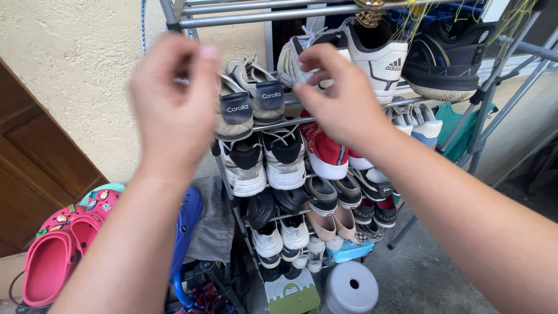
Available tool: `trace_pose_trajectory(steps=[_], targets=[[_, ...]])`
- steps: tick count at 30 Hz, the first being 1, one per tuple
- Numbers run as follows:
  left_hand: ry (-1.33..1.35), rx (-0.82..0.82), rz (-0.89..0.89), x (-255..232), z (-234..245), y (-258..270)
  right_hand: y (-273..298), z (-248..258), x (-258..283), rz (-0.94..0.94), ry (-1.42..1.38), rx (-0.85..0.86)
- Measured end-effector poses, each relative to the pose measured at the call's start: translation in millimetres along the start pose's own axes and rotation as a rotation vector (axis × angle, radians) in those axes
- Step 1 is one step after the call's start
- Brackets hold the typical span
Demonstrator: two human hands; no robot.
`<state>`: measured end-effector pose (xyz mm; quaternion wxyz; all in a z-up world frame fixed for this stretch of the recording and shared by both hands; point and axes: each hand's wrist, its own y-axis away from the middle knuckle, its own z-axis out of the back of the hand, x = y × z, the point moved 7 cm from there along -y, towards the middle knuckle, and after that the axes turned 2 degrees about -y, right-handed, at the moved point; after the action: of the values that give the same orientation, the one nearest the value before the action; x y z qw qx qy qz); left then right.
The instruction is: The person organizes footwear on a multi-tier metal shoe rack. They pick up and place various shoes and slippers, including red sneakers, white sneakers, black shoes, and colorful crocs, arranging them neatly on the shelves.
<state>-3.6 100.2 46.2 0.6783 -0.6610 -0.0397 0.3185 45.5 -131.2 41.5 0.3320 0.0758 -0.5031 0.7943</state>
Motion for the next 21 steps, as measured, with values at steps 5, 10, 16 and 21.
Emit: trace_pose_trajectory(steps=[5, 10, 16, 21], targets=[[-0.038, 0.249, 0.177, -18, -90, -9, 22, 53, -39, -0.286, 0.144, -0.231], [-0.219, 0.3, 0.253, -11, -140, -11, 36, 85, -67, -0.014, 0.517, -0.39], [-0.195, 0.577, 0.501, 9, -188, 4, 29, 75, -132, -0.308, 0.184, -0.228], [-0.336, 0.477, 0.472, 4, -194, -9, 19, 64, -138, -0.31, -0.101, -0.209]])
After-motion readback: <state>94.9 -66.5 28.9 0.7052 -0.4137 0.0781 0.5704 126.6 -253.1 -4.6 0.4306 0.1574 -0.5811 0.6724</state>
